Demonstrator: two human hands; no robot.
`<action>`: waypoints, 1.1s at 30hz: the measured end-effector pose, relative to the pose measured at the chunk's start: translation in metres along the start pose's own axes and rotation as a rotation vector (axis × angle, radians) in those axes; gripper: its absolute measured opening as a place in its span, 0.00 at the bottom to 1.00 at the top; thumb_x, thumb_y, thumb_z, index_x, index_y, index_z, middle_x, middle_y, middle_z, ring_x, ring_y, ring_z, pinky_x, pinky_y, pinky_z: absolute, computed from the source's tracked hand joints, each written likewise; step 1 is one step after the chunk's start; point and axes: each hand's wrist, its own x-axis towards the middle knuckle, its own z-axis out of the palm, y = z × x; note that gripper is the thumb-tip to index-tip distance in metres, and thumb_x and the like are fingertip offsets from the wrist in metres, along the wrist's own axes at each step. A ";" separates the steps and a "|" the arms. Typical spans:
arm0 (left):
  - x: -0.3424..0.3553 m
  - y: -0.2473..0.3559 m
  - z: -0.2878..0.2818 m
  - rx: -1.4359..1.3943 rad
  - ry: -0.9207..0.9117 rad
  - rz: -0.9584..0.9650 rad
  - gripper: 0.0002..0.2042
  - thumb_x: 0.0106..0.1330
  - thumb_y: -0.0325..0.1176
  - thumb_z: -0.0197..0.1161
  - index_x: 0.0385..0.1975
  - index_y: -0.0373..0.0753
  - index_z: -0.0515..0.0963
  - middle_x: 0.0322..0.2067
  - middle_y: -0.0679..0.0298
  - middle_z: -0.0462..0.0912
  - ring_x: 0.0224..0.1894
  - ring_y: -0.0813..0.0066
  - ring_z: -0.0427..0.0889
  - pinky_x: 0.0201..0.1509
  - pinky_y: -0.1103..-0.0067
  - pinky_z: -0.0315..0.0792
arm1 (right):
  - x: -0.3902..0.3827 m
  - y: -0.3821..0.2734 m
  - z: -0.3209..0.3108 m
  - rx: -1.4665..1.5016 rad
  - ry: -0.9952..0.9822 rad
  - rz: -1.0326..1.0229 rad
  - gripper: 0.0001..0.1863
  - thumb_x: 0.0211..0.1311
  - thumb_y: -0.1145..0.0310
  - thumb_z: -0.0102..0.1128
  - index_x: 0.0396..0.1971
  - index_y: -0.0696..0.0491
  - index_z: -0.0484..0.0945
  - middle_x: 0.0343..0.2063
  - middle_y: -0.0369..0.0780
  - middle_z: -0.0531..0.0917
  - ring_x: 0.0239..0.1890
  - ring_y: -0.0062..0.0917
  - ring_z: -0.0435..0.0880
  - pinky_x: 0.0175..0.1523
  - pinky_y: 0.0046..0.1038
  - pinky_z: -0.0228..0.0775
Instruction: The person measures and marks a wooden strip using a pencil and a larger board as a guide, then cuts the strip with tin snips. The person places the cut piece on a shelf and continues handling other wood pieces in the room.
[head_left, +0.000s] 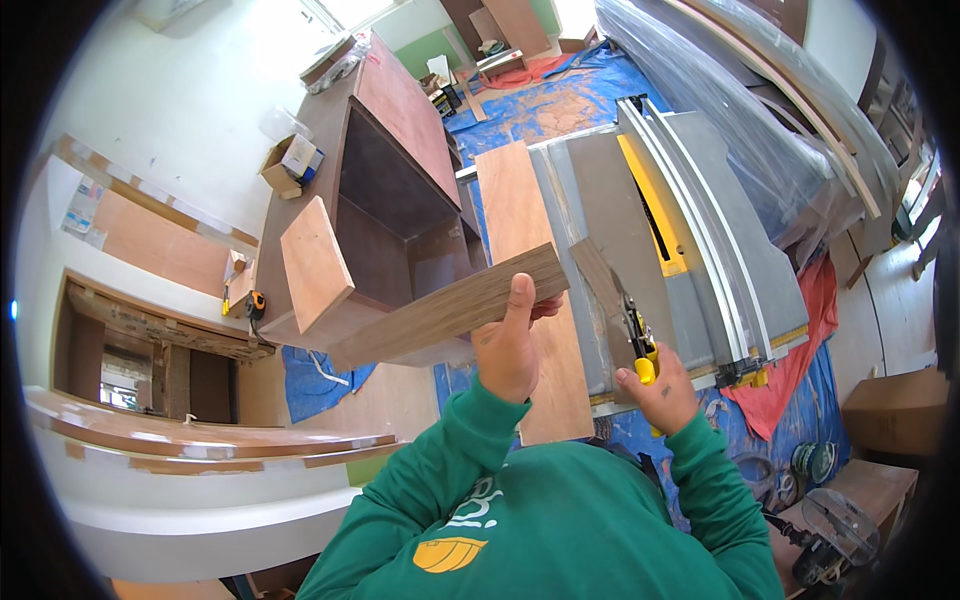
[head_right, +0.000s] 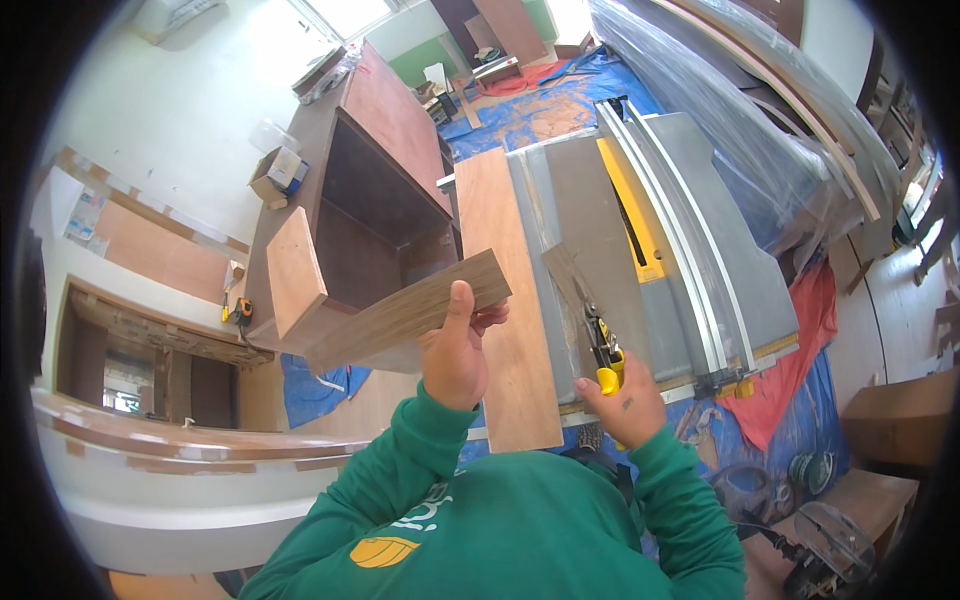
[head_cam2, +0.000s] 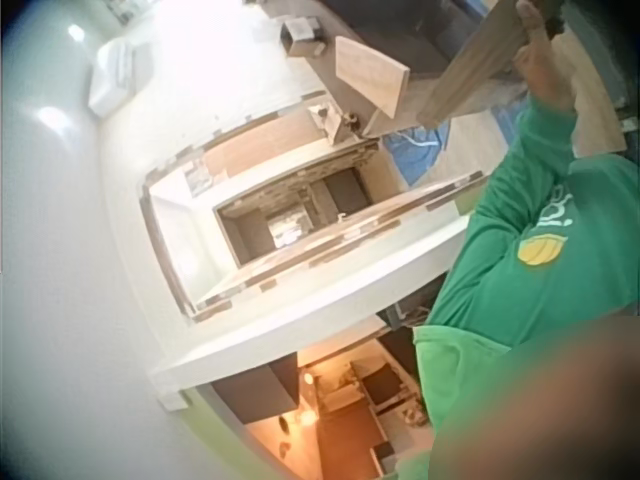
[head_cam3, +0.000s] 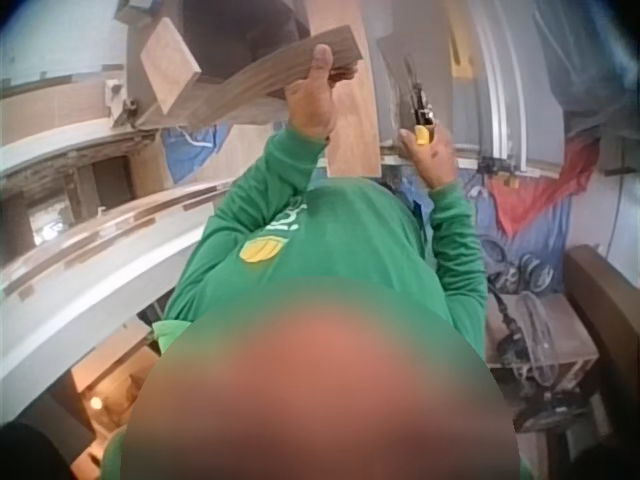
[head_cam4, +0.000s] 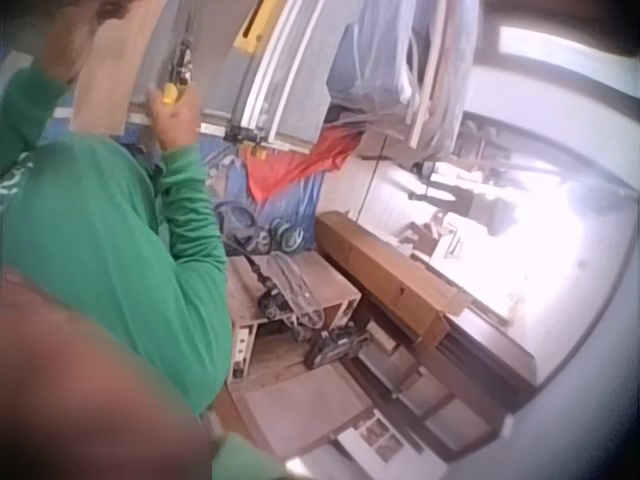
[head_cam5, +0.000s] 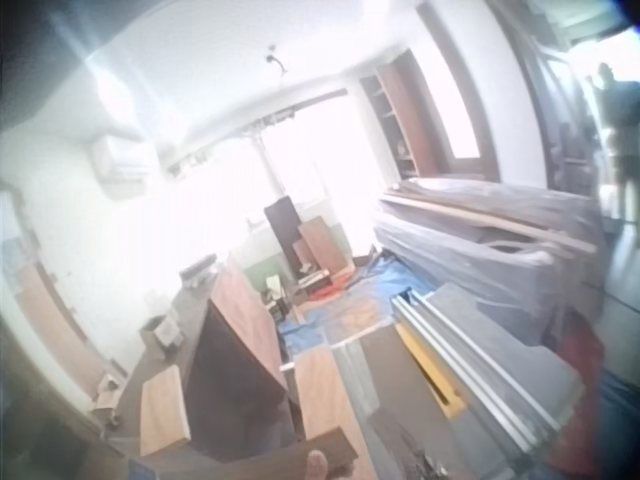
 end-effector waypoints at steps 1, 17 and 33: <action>-0.001 0.004 -0.001 -0.018 -0.009 0.004 0.17 0.79 0.45 0.62 0.45 0.33 0.82 0.38 0.60 0.87 0.40 0.71 0.85 0.47 0.72 0.80 | 0.003 0.005 0.000 -0.078 0.029 -0.049 0.44 0.55 0.42 0.76 0.58 0.64 0.73 0.45 0.51 0.80 0.49 0.45 0.81 0.54 0.43 0.73; 0.067 0.181 0.040 -0.054 -0.303 0.513 0.14 0.80 0.39 0.61 0.50 0.33 0.83 0.40 0.60 0.86 0.45 0.66 0.86 0.51 0.69 0.79 | 0.071 0.040 0.027 -0.757 0.115 -0.231 0.69 0.35 0.28 0.79 0.70 0.64 0.65 0.56 0.48 0.73 0.64 0.44 0.68 0.74 0.49 0.51; 0.091 0.267 0.103 -0.211 -0.432 0.526 0.18 0.76 0.47 0.67 0.52 0.39 0.83 0.49 0.58 0.88 0.46 0.67 0.85 0.51 0.70 0.79 | 0.068 0.028 0.023 -0.699 0.067 -0.192 0.66 0.54 0.21 0.61 0.79 0.57 0.54 0.77 0.54 0.57 0.83 0.47 0.44 0.82 0.57 0.24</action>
